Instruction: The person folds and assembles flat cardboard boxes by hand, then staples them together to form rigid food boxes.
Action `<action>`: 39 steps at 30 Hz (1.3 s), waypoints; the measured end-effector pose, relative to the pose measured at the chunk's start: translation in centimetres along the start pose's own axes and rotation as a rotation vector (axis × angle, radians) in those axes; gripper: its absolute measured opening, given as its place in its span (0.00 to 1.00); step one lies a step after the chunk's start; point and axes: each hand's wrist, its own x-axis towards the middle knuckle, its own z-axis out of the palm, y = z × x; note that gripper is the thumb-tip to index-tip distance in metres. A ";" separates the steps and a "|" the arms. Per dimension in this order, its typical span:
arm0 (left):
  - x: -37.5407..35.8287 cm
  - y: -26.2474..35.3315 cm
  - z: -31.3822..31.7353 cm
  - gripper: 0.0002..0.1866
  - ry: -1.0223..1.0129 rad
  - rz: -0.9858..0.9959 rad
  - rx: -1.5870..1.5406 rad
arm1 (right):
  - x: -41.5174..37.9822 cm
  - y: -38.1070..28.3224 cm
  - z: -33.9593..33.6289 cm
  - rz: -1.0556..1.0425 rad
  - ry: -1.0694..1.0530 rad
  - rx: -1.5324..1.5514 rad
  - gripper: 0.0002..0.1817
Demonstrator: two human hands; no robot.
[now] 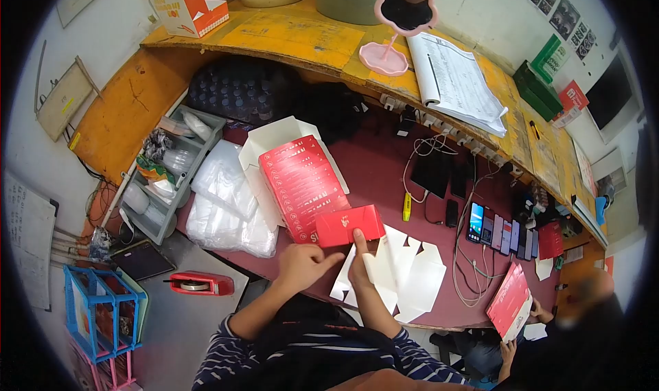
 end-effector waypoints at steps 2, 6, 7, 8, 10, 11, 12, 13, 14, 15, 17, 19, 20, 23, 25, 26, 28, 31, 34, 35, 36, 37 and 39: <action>0.4 1.6 -1.0 0.20 0.152 0.304 0.454 | 0.5 0.0 -1.8 -0.121 -0.226 -0.664 0.21; 3.3 -1.9 0.3 0.28 -0.163 0.133 -0.151 | 0.7 0.0 -2.5 -0.560 -0.582 -1.083 0.23; 3.6 -1.8 0.3 0.28 -0.149 0.123 -0.155 | 0.8 -2.3 -1.4 -0.260 -0.691 -0.995 0.28; 4.0 -1.6 0.3 0.27 -0.137 -0.022 -0.416 | -0.3 -5.1 1.3 -0.342 -0.546 -1.140 0.30; 4.7 -1.6 -0.2 0.24 -0.149 -0.285 -0.795 | 0.2 -5.2 1.4 -0.547 -0.626 -1.429 0.18; 5.3 -2.4 -1.1 0.24 -0.148 -0.287 -0.794 | 0.9 -4.6 1.1 -0.637 -0.675 -1.526 0.14; 6.3 -3.7 -2.1 0.26 -0.293 -0.212 -0.764 | 1.5 -4.2 1.2 -0.653 -0.679 -1.569 0.11; 7.7 -5.2 -3.3 0.28 -0.438 -0.131 -0.732 | 2.1 -4.6 1.8 -0.620 -0.723 -1.589 0.11; 10.4 -6.9 -5.2 0.27 -0.360 0.174 -0.355 | 2.5 -5.2 2.2 -0.618 -0.735 -1.584 0.10; 13.4 -9.5 -7.2 0.27 -0.058 0.327 -0.122 | 2.9 -5.6 2.5 -0.615 -0.747 -1.581 0.10; 18.1 -13.0 -11.2 0.23 0.267 0.409 0.160 | 3.4 -6.4 3.6 -0.592 -0.741 -1.562 0.10; 20.6 -15.3 -13.5 0.20 0.269 0.347 0.203 | 3.5 -7.0 5.4 -0.521 -0.726 -1.544 0.09; 21.5 -15.7 -14.0 0.17 -0.014 0.127 0.035 | 3.6 -7.1 6.3 -0.522 -0.729 -1.554 0.09; 21.7 -15.3 -13.5 0.12 -0.291 -0.021 -0.278 | 3.5 -8.5 9.1 -0.515 -0.749 -1.556 0.09; 20.0 -12.4 -12.9 0.09 -0.284 0.049 -0.423 | 2.9 -10.2 11.6 -0.526 -0.744 -1.560 0.10; 19.0 -10.7 -12.8 0.08 -0.267 0.171 -0.301 | 2.4 -11.4 13.0 -0.528 -0.817 -1.467 0.10; 16.3 -6.7 -12.7 0.05 -0.173 0.521 -0.013 | 1.3 -13.2 15.0 -0.567 -0.918 -1.343 0.10; 11.2 -3.7 -11.9 0.07 -0.115 0.878 0.401 | -0.5 -14.6 17.2 -0.656 -0.975 -1.357 0.09; 8.7 -6.1 -9.7 0.11 -0.118 0.928 0.312 | -1.5 -14.0 18.1 -0.600 -1.060 -1.423 0.08; 8.3 -6.6 -9.4 0.11 -0.132 0.932 0.295 | -1.7 -13.1 18.0 -0.581 -1.076 -1.418 0.08; 8.1 -7.1 -9.2 0.12 -0.191 0.886 0.271 | -1.8 -12.3 17.9 -0.562 -1.079 -1.449 0.08; 8.1 -7.2 -9.0 0.14 -0.246 0.844 0.249 | -2.0 -11.6 17.8 -0.533 -1.061 -1.479 0.09; 7.2 -6.0 -9.4 0.12 -0.228 0.861 0.283 | -1.7 -9.7 16.9 -0.537 -1.025 -1.504 0.09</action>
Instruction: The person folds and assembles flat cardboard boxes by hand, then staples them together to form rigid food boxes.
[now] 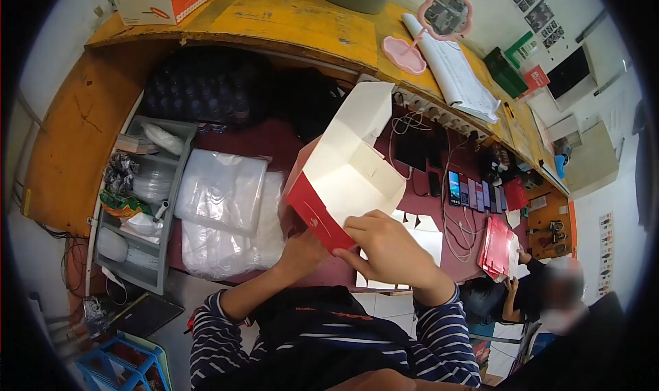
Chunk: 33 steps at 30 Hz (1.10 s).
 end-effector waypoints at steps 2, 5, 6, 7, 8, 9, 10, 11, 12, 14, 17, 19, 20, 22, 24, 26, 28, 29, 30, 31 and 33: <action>-0.2 0.6 -0.5 0.09 0.005 0.075 0.223 | 0.1 0.9 1.5 0.068 0.001 -0.043 0.09; 0.2 1.0 -1.6 0.10 0.074 0.149 0.218 | -0.5 2.4 2.6 0.137 0.010 -0.099 0.10; 0.1 1.0 -1.5 0.10 0.069 0.155 0.216 | -0.7 2.7 2.8 0.138 0.014 -0.119 0.09; 0.0 1.0 -1.5 0.10 0.114 0.162 0.222 | -0.9 2.7 2.9 0.142 0.020 -0.120 0.09; 0.0 0.9 -1.4 0.09 0.159 0.169 0.227 | -1.1 2.7 3.0 0.067 0.057 -0.074 0.09; -0.2 0.7 -1.5 0.09 0.156 0.174 0.226 | -1.2 2.7 3.1 -0.009 0.093 -0.029 0.09; -0.4 0.3 -1.7 0.10 0.143 0.175 0.204 | -1.3 2.5 3.2 -0.005 0.096 -0.028 0.09; -0.5 0.2 -1.7 0.10 0.129 0.174 0.182 | -1.2 2.4 3.4 -0.018 0.079 0.007 0.09; -0.5 0.2 -1.8 0.10 0.125 0.174 0.182 | -1.2 2.3 3.6 -0.030 0.060 0.044 0.09; -0.2 0.4 -2.0 0.10 0.129 0.189 0.197 | -1.1 2.9 3.8 0.030 0.028 -0.019 0.09; -0.1 0.2 -2.1 0.08 0.119 0.194 0.142 | -1.3 3.6 4.5 0.234 0.033 -0.061 0.09; 0.1 -0.3 -2.3 0.09 0.100 0.208 0.133 | -1.4 3.6 5.9 0.199 0.033 -0.136 0.09; 0.1 -0.5 -2.4 0.09 0.081 0.227 0.124 | -1.4 3.6 6.5 0.165 0.038 -0.214 0.10; 0.2 -0.5 -2.4 0.09 0.095 0.213 0.133 | -1.2 4.2 6.4 0.158 -0.064 -0.223 0.10; 0.0 -0.3 -2.2 0.09 0.103 0.201 0.143 | -0.4 4.2 5.8 0.154 -0.162 -0.230 0.10; 0.0 -0.2 -1.9 0.10 0.093 0.244 0.193 | 1.1 3.5 4.2 0.292 -0.213 -0.098 0.15; -0.1 0.0 -1.9 0.10 0.040 0.252 0.219 | 2.2 3.6 5.2 0.232 -0.089 -0.132 0.16; -0.1 0.0 -2.0 0.10 -0.013 0.258 0.247 | 2.7 3.6 5.7 0.246 -0.094 -0.223 0.12; -0.1 -0.4 -2.0 0.10 -0.013 0.253 0.250 | 3.0 3.5 6.1 0.258 -0.101 -0.313 0.09; 0.1 -1.0 -2.0 0.11 -0.020 0.062 0.340 | 3.0 3.1 6.0 0.252 -0.074 -0.365 0.07; 0.1 -1.6 -2.3 0.14 -0.031 -0.097 0.439 | 3.2 2.1 5.6 0.271 -0.116 -0.380 0.06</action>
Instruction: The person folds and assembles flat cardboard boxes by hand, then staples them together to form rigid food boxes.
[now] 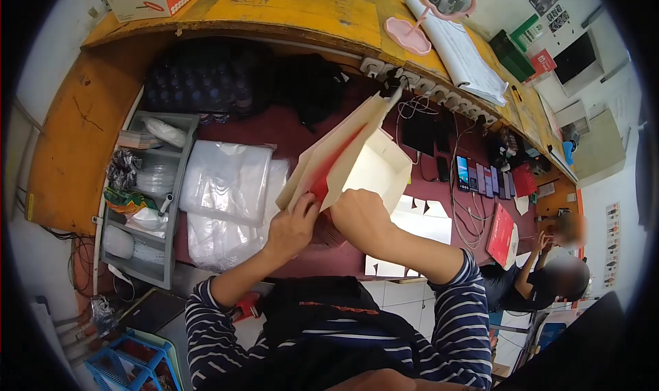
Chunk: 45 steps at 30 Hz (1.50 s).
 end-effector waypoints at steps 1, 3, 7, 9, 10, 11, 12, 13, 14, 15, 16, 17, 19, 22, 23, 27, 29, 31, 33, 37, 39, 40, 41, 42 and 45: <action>-0.1 0.1 0.2 0.14 -0.001 0.001 -0.001 | 0.0 -0.2 -0.2 0.018 -0.039 -0.026 0.05; -0.3 0.5 0.9 0.13 0.076 0.068 0.053 | 1.0 0.4 2.4 -0.028 -0.073 -0.031 0.06; -0.7 1.0 2.1 0.12 -0.005 -0.019 -0.034 | 2.1 4.3 2.7 -0.153 -0.249 0.193 0.12; -0.4 1.5 2.9 0.13 0.336 0.135 -0.188 | 3.3 7.7 2.3 -0.102 -0.304 0.238 0.16; -1.4 2.1 3.2 0.17 0.179 0.055 -0.241 | 3.4 9.2 1.3 0.052 -0.017 0.367 0.26; -1.2 2.5 3.8 0.17 0.176 0.060 -0.245 | 4.1 10.8 1.1 0.128 0.354 -0.004 0.26; -1.0 2.9 4.4 0.21 0.355 0.109 -0.202 | 4.9 13.1 1.9 0.223 0.528 -0.049 0.27; -0.7 3.0 5.1 0.26 0.535 0.160 -0.158 | 5.4 14.5 2.3 0.233 0.533 -0.047 0.27; 0.2 3.0 5.7 0.33 0.565 0.149 -0.142 | 5.7 15.5 2.6 0.285 0.271 0.117 0.27; 0.8 3.0 5.8 0.33 0.559 0.159 -0.146 | 5.7 16.2 3.0 0.328 0.009 0.279 0.28; 1.6 3.0 5.9 0.31 0.502 0.178 -0.139 | 5.5 16.7 3.7 0.340 0.025 0.233 0.28; 2.2 3.0 5.8 0.30 0.445 0.192 -0.130 | 4.9 16.8 3.7 0.345 0.027 0.235 0.28; 2.2 2.6 7.6 0.26 0.508 0.276 -0.191 | 3.5 16.5 4.1 0.432 0.121 0.306 0.27; 2.1 2.7 8.8 0.24 0.624 0.367 -0.228 | 2.3 16.4 5.1 0.551 0.193 0.308 0.25; 2.2 2.4 8.9 0.24 0.623 0.377 -0.233 | 1.9 16.7 5.3 0.560 0.199 0.309 0.25; 4.2 0.4 9.5 0.25 0.657 0.476 -0.200 | 0.0 18.2 7.4 0.597 0.791 0.800 0.20; 6.5 -1.0 10.1 0.25 0.669 0.562 -0.194 | -2.5 18.7 9.8 0.720 0.993 0.982 0.18; 8.8 -2.2 10.7 0.26 0.626 0.618 -0.233 | -5.2 17.9 14.9 0.781 0.972 0.731 0.16; 10.3 -3.3 11.2 0.26 0.565 0.610 -0.262 | -8.2 16.4 24.8 1.027 0.354 0.624 0.22; 12.1 -4.1 10.5 0.24 0.488 0.661 -0.366 | -11.8 10.0 29.8 1.040 -0.299 0.563 0.42; 12.2 -4.4 9.9 0.23 0.396 0.701 -0.411 | -13.1 9.6 30.7 1.020 -0.021 0.518 0.33; 12.0 -4.7 10.0 0.22 0.369 0.705 -0.416 | -13.6 10.0 31.0 1.021 0.009 0.678 0.32; 11.8 -4.4 9.7 0.22 0.367 0.714 -0.415 | -14.3 10.5 31.1 1.017 0.040 0.837 0.31; 11.5 -4.1 9.3 0.21 0.377 0.704 -0.342 | -15.0 10.7 31.1 0.976 0.126 0.950 0.24; 10.3 -2.7 8.7 0.22 0.392 0.654 -0.299 | -17.1 11.7 33.5 0.866 0.411 1.527 0.17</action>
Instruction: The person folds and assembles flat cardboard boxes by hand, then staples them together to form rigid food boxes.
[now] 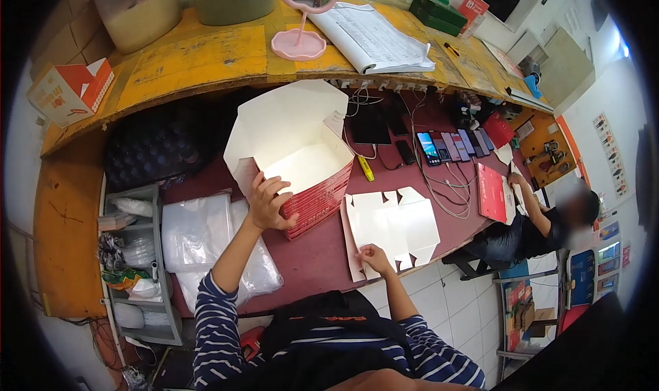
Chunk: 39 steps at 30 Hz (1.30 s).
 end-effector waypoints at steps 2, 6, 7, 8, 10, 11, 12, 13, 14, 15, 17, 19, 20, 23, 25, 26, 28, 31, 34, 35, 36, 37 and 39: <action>0.3 1.4 0.2 0.21 0.080 -0.040 0.034 | -0.5 0.3 -0.9 -0.043 0.006 -0.045 0.11; -0.2 8.6 2.8 0.13 0.142 -0.277 -0.153 | -5.0 -9.8 -0.4 -0.122 0.507 -0.784 0.10; -0.2 11.5 3.2 0.11 -0.032 -0.410 -0.306 | -5.9 -11.6 -0.7 -0.142 0.606 -0.679 0.11; -0.3 14.2 4.2 0.13 -0.293 -0.603 -0.477 | -7.1 -13.3 -0.9 -0.159 0.705 -0.572 0.12; -5.4 18.8 9.1 0.31 -1.024 -0.986 -0.919 | -9.7 -15.8 -1.0 -0.274 0.860 -0.333 0.15; -3.9 20.0 9.0 0.37 -1.346 -1.368 -1.373 | -10.5 -16.8 -0.6 -0.531 0.889 -0.102 0.15; -3.5 21.0 9.3 0.36 -1.284 -1.583 -1.757 | -10.7 -16.7 -0.6 -0.528 0.905 -0.107 0.15; -2.8 21.8 9.7 0.33 -1.003 -1.703 -2.063 | -11.0 -16.5 -0.7 -0.571 0.918 0.150 0.16; -1.9 22.6 9.9 0.30 -0.675 -1.804 -2.341 | -11.4 -16.2 -0.8 -0.612 0.924 0.409 0.16; 0.6 23.1 9.3 0.21 -0.337 -1.943 -2.213 | -12.3 -16.9 -0.9 -0.528 0.832 0.669 0.17; 1.2 22.4 9.5 0.12 -0.171 -1.706 -2.066 | -14.3 -17.0 -3.1 -0.367 0.681 0.772 0.16; 2.5 21.8 9.0 0.11 -0.265 -1.429 -1.873 | -16.2 -16.8 -5.0 -0.216 0.529 0.873 0.16; 3.5 21.7 8.5 0.11 -0.292 -1.425 -1.885 | -17.0 -16.7 -5.8 -0.256 0.453 0.997 0.16; 5.0 21.5 8.5 0.16 -0.408 -0.914 -1.633 | -18.8 -20.1 -5.7 -0.383 0.427 1.066 0.10; 5.6 22.9 8.4 0.17 -0.325 -0.945 -1.601 | -18.2 -19.6 -3.8 -0.567 0.715 0.708 0.08; 5.9 23.7 8.3 0.18 -0.233 -0.978 -1.560 | -17.6 -19.3 -2.7 -0.725 0.969 0.320 0.09; 5.9 25.3 7.9 0.19 -0.115 -0.929 -1.587 | -16.4 -17.4 -0.5 -0.842 1.115 0.401 0.11; 5.6 26.1 7.1 0.19 -0.204 -0.872 -1.523 | -16.4 -19.6 1.4 -0.493 0.814 1.082 0.07; 5.9 24.7 6.6 0.21 -0.324 -0.925 -1.587 | -16.6 -18.0 -0.8 -0.449 0.264 1.401 0.10; 3.2 23.0 8.6 0.23 -0.311 -0.934 -1.858 | -16.9 -18.5 -1.1 -0.478 0.274 1.401 0.13; 5.1 22.2 7.0 0.23 -0.305 -0.929 -1.856 | -17.1 -19.1 -1.3 -0.480 0.266 1.399 0.13; 7.2 21.4 5.1 0.22 -0.129 -1.159 -2.247 | -17.2 -19.6 -1.4 -0.560 0.440 1.090 0.16; 8.8 20.0 4.2 0.22 -0.047 -1.285 -2.668 | -17.5 -19.9 -1.1 -0.641 0.724 0.635 0.23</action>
